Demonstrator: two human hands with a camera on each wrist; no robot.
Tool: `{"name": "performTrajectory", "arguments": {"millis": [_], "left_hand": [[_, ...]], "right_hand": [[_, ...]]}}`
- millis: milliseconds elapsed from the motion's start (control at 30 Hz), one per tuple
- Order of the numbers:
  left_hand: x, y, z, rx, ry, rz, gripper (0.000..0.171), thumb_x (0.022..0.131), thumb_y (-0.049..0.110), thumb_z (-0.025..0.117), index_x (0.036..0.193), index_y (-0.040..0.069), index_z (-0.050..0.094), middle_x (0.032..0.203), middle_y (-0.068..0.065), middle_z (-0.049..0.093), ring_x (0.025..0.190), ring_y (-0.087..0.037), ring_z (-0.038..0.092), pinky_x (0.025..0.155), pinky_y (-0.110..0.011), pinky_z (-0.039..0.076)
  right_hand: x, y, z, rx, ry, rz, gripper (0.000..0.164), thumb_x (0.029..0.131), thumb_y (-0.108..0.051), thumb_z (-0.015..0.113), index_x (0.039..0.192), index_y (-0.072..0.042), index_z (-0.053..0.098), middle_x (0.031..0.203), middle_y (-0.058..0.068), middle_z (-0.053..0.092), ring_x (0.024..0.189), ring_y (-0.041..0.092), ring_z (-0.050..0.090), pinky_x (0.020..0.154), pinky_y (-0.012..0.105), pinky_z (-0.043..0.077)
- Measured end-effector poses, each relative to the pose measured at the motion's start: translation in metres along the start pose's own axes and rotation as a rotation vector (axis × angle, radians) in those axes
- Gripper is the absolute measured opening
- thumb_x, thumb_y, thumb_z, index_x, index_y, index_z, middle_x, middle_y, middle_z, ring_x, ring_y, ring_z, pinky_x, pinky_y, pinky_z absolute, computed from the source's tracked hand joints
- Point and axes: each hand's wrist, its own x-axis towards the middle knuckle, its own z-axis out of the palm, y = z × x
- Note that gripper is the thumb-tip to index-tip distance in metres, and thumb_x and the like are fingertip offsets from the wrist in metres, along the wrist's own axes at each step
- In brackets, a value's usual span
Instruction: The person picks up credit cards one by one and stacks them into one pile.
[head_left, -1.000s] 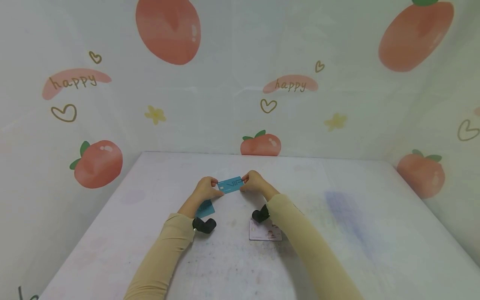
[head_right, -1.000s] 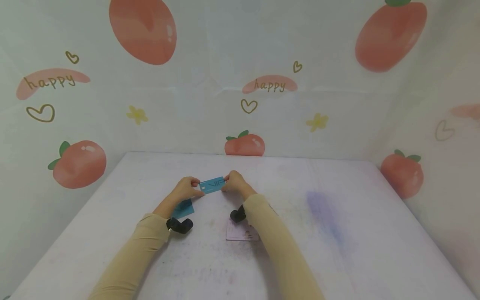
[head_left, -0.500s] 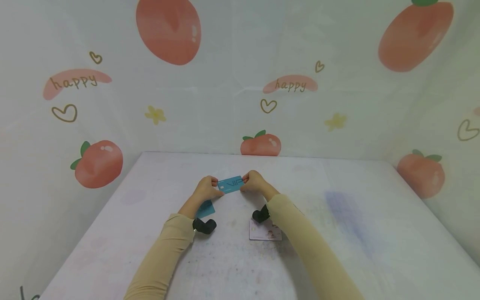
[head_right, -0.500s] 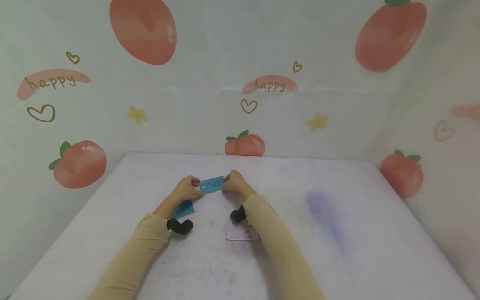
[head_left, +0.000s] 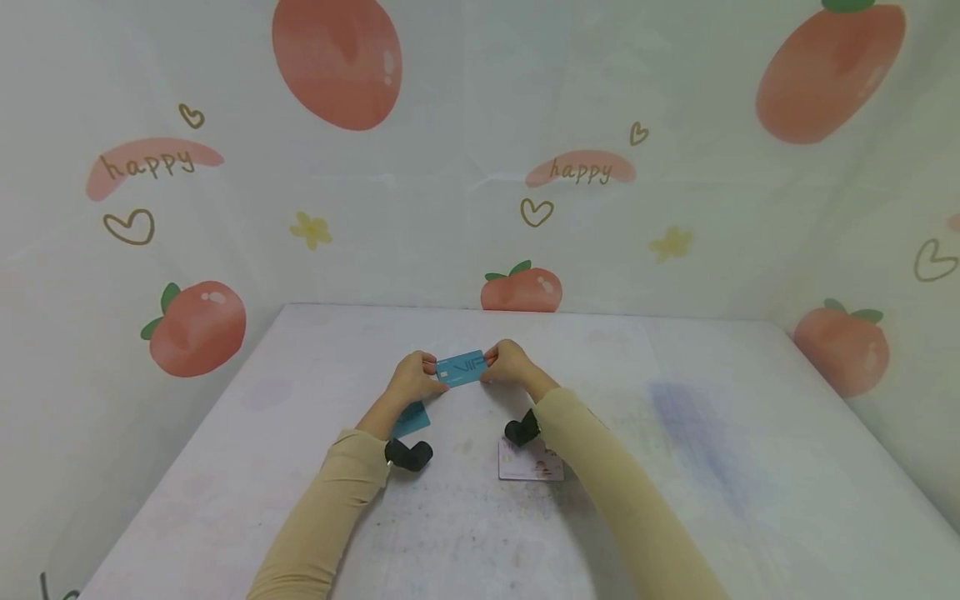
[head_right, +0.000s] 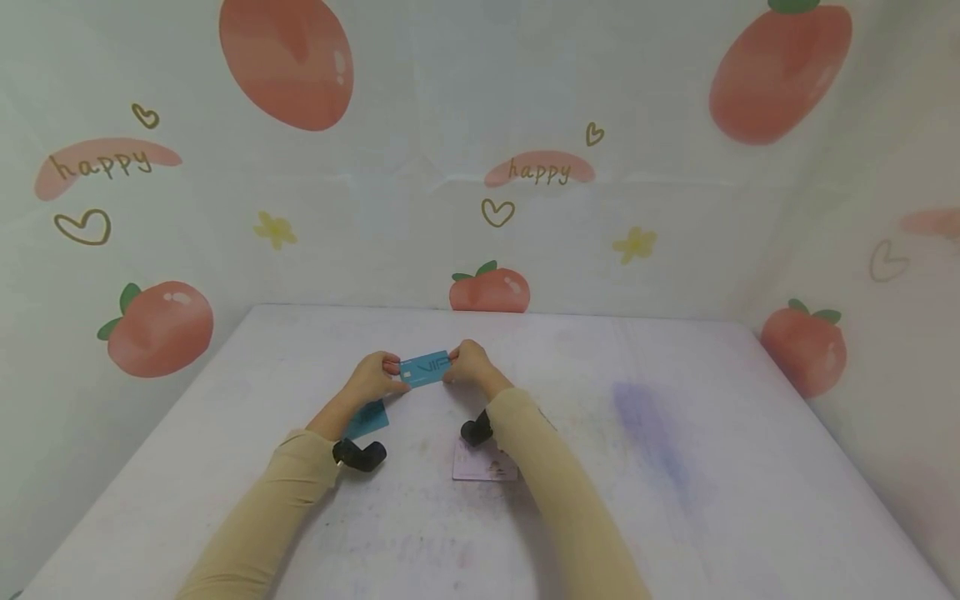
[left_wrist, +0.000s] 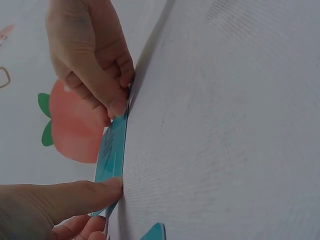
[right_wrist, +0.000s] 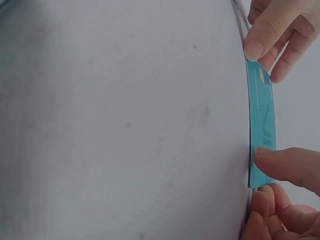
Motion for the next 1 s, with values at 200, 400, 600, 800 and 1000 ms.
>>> {"name": "performTrajectory", "arguments": {"millis": [200,400,600,800,1000], "left_hand": [[-0.001,0.002,0.001,-0.022,0.021,0.025,0.057,0.076,0.011,0.074,0.125,-0.005,0.049,0.114,-0.020,0.060,0.107,-0.032,0.056,0.093,-0.043,0.045],[-0.001,0.004,0.000,-0.072,0.025,0.056,0.059,0.076,0.010,0.073,0.127,-0.005,0.047,0.116,-0.020,0.058,0.108,-0.032,0.056,0.093,-0.042,0.046],[-0.001,0.004,-0.001,-0.103,0.023,0.071,0.059,0.077,0.009,0.073,0.128,-0.004,0.047,0.114,-0.020,0.058,0.105,-0.030,0.056,0.091,-0.041,0.047],[-0.004,0.007,-0.002,-0.130,0.028,0.103,0.060,0.077,0.007,0.073,0.129,-0.004,0.047,0.113,-0.020,0.058,0.102,-0.030,0.056,0.088,-0.040,0.047],[-0.008,0.008,-0.002,-0.146,0.027,0.120,0.061,0.077,0.008,0.072,0.131,-0.004,0.045,0.113,-0.020,0.058,0.099,-0.028,0.056,0.085,-0.038,0.048]], "right_hand": [[-0.004,-0.004,-0.004,0.015,0.006,0.018,0.040,0.076,-0.009,0.075,0.111,0.001,0.057,0.101,0.010,0.058,0.091,0.018,0.052,0.086,0.029,0.047],[-0.007,-0.005,-0.010,0.056,0.021,0.009,0.042,0.077,-0.007,0.074,0.113,0.001,0.055,0.101,0.010,0.057,0.091,0.018,0.052,0.082,0.027,0.046],[-0.010,-0.003,-0.014,0.066,0.028,-0.035,0.047,0.076,-0.007,0.073,0.118,0.003,0.054,0.105,0.013,0.059,0.092,0.020,0.055,0.080,0.027,0.048],[-0.011,0.001,-0.018,0.069,0.017,-0.059,0.053,0.076,-0.009,0.074,0.124,0.000,0.052,0.109,0.014,0.059,0.097,0.023,0.056,0.083,0.031,0.048],[-0.017,0.003,-0.021,0.073,-0.007,-0.100,0.057,0.076,-0.007,0.073,0.128,-0.002,0.049,0.104,0.013,0.058,0.096,0.024,0.060,0.080,0.030,0.049]]}}
